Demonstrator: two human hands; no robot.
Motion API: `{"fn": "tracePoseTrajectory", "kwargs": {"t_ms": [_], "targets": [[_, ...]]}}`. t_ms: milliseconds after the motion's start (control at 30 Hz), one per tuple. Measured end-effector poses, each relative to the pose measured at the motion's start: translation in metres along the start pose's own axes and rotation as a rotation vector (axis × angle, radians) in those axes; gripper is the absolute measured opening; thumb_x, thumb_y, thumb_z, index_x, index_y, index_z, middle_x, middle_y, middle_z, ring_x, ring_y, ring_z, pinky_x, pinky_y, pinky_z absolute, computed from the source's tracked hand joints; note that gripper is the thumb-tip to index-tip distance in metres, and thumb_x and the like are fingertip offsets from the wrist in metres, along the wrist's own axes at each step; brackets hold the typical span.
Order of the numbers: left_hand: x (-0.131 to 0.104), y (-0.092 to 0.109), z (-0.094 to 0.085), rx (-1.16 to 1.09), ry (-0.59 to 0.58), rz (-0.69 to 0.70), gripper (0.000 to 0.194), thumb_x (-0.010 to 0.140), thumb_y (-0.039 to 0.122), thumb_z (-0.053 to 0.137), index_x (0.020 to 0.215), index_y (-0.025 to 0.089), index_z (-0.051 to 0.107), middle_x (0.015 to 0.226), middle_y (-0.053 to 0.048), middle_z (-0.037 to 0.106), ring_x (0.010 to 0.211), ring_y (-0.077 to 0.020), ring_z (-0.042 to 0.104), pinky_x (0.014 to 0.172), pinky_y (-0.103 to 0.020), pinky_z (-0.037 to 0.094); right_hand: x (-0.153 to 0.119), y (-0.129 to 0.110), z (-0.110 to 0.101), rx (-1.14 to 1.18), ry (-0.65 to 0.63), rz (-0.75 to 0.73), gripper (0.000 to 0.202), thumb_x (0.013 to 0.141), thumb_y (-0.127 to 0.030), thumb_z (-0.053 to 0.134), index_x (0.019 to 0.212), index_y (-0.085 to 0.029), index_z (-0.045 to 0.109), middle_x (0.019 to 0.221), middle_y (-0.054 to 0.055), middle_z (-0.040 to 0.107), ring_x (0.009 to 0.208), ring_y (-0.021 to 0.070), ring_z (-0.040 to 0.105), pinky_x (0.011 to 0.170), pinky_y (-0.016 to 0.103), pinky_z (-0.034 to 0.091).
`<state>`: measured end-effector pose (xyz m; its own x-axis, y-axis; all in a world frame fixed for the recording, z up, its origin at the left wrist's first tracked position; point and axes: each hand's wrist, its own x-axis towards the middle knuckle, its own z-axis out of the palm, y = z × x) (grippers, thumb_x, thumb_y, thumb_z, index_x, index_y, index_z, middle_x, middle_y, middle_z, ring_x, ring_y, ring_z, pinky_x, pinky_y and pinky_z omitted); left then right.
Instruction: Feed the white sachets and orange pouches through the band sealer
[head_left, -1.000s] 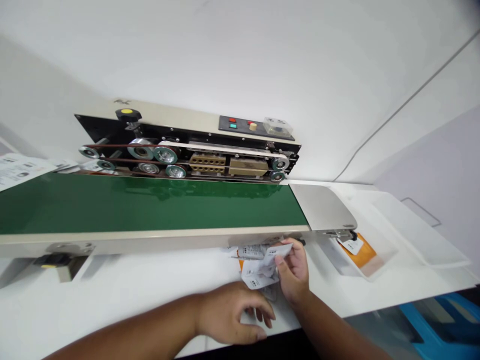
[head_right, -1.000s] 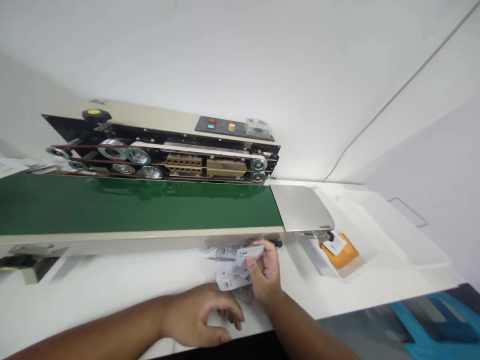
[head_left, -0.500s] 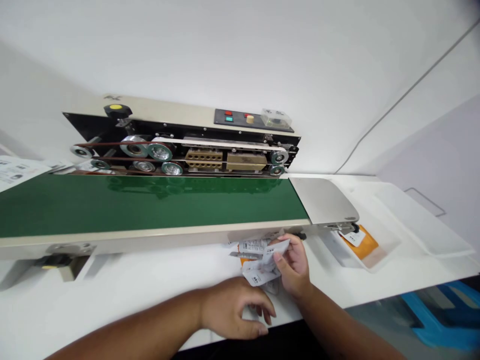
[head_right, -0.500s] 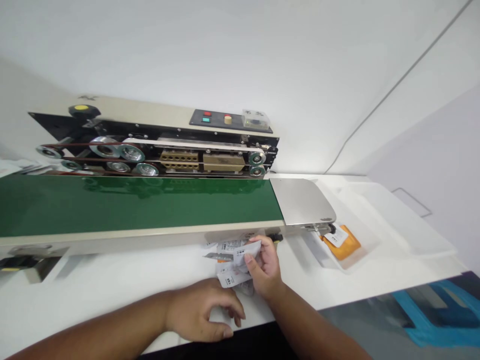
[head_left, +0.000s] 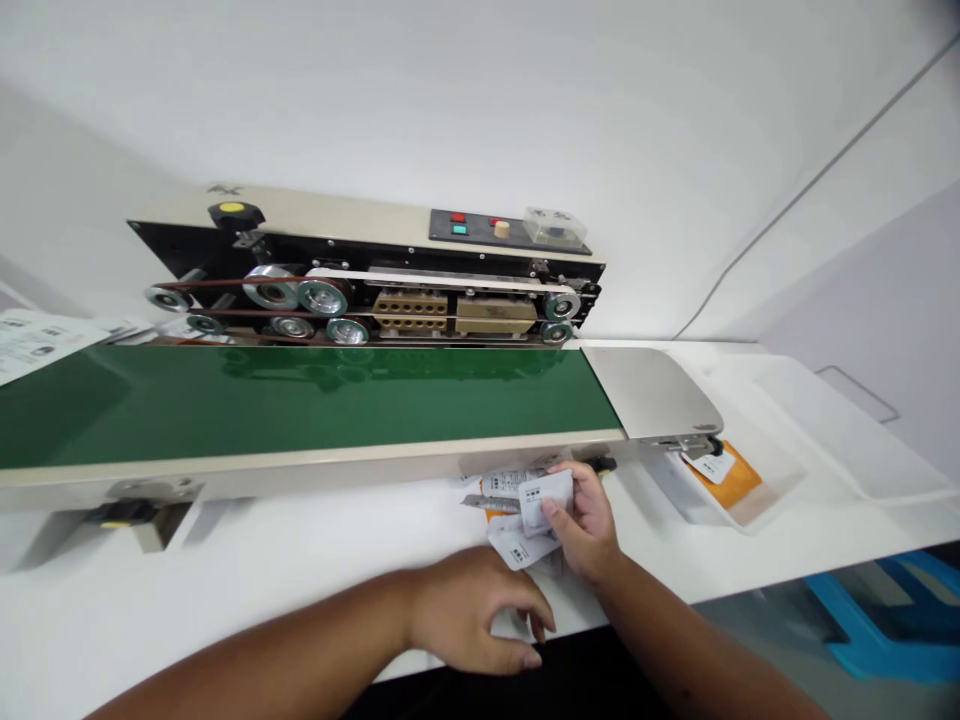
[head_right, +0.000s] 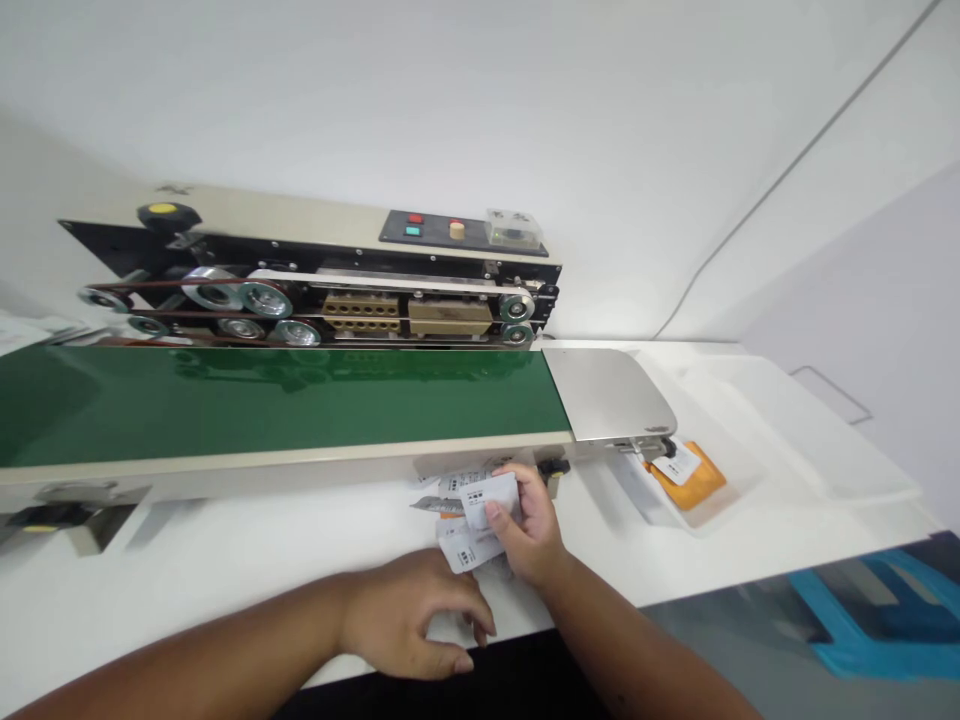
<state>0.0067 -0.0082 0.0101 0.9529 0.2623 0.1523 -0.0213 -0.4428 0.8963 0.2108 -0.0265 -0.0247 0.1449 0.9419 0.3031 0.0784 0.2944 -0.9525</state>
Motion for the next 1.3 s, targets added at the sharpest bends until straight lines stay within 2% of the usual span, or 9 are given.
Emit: {"fn": "tracePoseTrajectory", "kwargs": {"t_ms": [400, 467, 600, 667, 900, 1067, 1200, 1300], "targets": [[-0.002, -0.003, 0.001, -0.101, 0.009, -0.051, 0.03, 0.088, 0.026, 0.068, 0.117, 0.019, 0.072, 0.101, -0.008, 0.08, 0.091, -0.0202, 0.075, 0.084, -0.029, 0.059, -0.001, 0.006, 0.0, 0.007, 0.046, 0.014, 0.032, 0.089, -0.033, 0.069, 0.116, -0.025, 0.055, 0.095, 0.003, 0.063, 0.08, 0.0184, 0.061, 0.069, 0.031, 0.053], [-0.002, -0.004, 0.001, -0.105, 0.014, -0.049, 0.03, 0.088, 0.026, 0.068, 0.117, 0.019, 0.072, 0.101, -0.008, 0.08, 0.091, -0.0202, 0.075, 0.084, -0.029, 0.059, 0.0, 0.007, 0.0, 0.008, 0.102, -0.001, 0.033, 0.088, -0.032, 0.071, 0.116, -0.025, 0.054, 0.096, 0.004, 0.064, 0.082, 0.0188, 0.063, 0.071, 0.032, 0.055], [-0.002, -0.005, 0.002, -0.121, 0.017, -0.047, 0.03, 0.087, 0.026, 0.069, 0.117, 0.019, 0.072, 0.101, -0.008, 0.08, 0.089, -0.0203, 0.075, 0.082, -0.029, 0.06, 0.007, 0.005, 0.0, 0.036, 0.326, -0.044, 0.039, 0.088, -0.031, 0.07, 0.121, -0.024, 0.051, 0.104, 0.007, 0.067, 0.092, 0.0207, 0.067, 0.08, 0.037, 0.057], [-0.001, -0.006, 0.002, -0.12, 0.023, -0.054, 0.029, 0.087, 0.026, 0.069, 0.116, 0.019, 0.073, 0.1, -0.008, 0.08, 0.088, -0.0204, 0.075, 0.08, -0.029, 0.06, 0.011, 0.003, 0.0, 0.051, 0.376, -0.041, 0.039, 0.09, -0.031, 0.069, 0.123, -0.024, 0.05, 0.105, 0.007, 0.068, 0.092, 0.0199, 0.068, 0.079, 0.035, 0.057], [-0.001, -0.004, 0.002, -0.119, 0.047, -0.107, 0.028, 0.09, 0.026, 0.066, 0.117, 0.018, 0.07, 0.1, -0.009, 0.079, 0.087, -0.0203, 0.074, 0.079, -0.03, 0.06, 0.013, 0.006, 0.002, -0.001, 0.352, -0.058, 0.036, 0.09, -0.027, 0.068, 0.122, -0.025, 0.052, 0.108, 0.007, 0.068, 0.097, 0.0206, 0.068, 0.082, 0.036, 0.057], [0.001, -0.004, 0.004, -0.195, 0.142, -0.142, 0.044, 0.088, 0.022, 0.068, 0.131, 0.02, 0.059, 0.121, -0.012, 0.072, 0.091, -0.021, 0.072, 0.078, -0.033, 0.06, 0.007, 0.014, -0.001, -0.114, 0.383, -0.08, 0.038, 0.088, -0.027, 0.069, 0.122, -0.023, 0.054, 0.11, 0.008, 0.066, 0.098, 0.0219, 0.067, 0.083, 0.038, 0.056], [0.001, -0.005, 0.005, -0.23, 0.177, -0.195, 0.052, 0.088, 0.025, 0.069, 0.137, 0.021, 0.053, 0.113, -0.011, 0.071, 0.093, -0.0227, 0.071, 0.079, -0.036, 0.059, 0.0, 0.015, -0.006, -0.162, 0.414, -0.209, 0.04, 0.086, -0.023, 0.072, 0.122, -0.027, 0.055, 0.11, 0.008, 0.068, 0.098, 0.0238, 0.068, 0.086, 0.042, 0.057], [0.001, -0.007, 0.005, -0.217, 0.245, -0.217, 0.046, 0.089, 0.028, 0.069, 0.131, 0.02, 0.056, 0.111, -0.011, 0.068, 0.095, -0.0228, 0.068, 0.074, -0.031, 0.057, -0.007, 0.01, -0.014, -0.101, 0.321, -0.309, 0.035, 0.086, -0.021, 0.072, 0.117, -0.03, 0.058, 0.104, 0.007, 0.072, 0.093, 0.0265, 0.071, 0.082, 0.046, 0.058]]}}
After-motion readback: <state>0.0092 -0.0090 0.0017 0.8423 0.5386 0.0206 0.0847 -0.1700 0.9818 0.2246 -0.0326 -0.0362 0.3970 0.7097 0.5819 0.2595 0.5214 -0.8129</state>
